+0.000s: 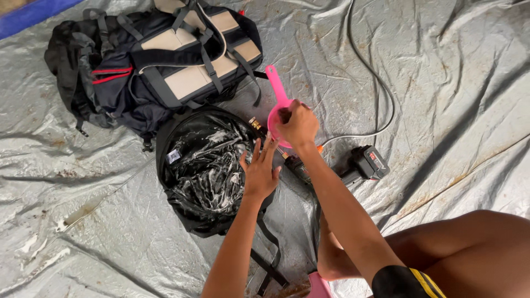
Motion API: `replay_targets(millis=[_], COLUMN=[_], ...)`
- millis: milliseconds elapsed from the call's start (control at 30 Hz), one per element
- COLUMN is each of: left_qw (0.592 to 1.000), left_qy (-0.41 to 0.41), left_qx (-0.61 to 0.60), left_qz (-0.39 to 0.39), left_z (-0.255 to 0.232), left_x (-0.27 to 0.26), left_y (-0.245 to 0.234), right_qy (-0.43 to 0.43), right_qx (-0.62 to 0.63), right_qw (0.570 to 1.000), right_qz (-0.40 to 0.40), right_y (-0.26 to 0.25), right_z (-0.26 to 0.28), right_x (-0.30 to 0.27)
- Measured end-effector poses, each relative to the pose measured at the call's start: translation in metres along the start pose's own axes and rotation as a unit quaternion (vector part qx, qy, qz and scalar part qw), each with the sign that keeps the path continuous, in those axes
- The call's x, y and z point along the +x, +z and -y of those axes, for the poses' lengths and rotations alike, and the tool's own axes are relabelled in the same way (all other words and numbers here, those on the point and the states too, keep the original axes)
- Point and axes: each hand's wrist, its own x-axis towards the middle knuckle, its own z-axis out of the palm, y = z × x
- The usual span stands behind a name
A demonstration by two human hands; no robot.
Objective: The person scrubs a black backpack with a brush and soapy water on a tarp-covered floor. They repeatedly dip the brush into a pink scoop containing soapy water and scrub the backpack's surface.
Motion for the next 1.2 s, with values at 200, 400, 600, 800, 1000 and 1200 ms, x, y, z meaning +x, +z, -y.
replay_targets(millis=[200, 400, 600, 800, 1000, 1200], left_qw=[0.997, 0.965, 0.971, 0.971, 0.973, 0.975], left_qy=[0.001, -0.085, -0.062, -0.063, -0.071, -0.086], left_qx=[0.055, 0.188, 0.169, 0.159, 0.127, 0.121], left_qz=[-0.061, -0.164, -0.160, -0.165, -0.178, -0.167], left_z=[0.007, 0.074, 0.096, 0.105, 0.095, 0.102], left_x=[-0.017, -0.110, -0.144, -0.143, -0.139, -0.141], left_y=[-0.020, -0.027, -0.017, -0.011, -0.027, -0.018], right_qy=[-0.019, -0.078, -0.339, -0.457, -0.484, -0.156], right_qx=[-0.034, 0.059, 0.295, -0.037, 0.020, 0.239], right_qw=[0.996, 0.994, 0.892, 0.869, 0.870, 0.878], right_qz=[0.075, 0.050, 0.043, -0.188, 0.095, 0.384], right_y=[0.002, -0.041, 0.023, 0.112, 0.105, 0.054], right_z=[0.000, 0.030, 0.105, 0.150, 0.148, 0.196], right_x=[0.006, 0.011, -0.070, -0.170, -0.050, -0.106])
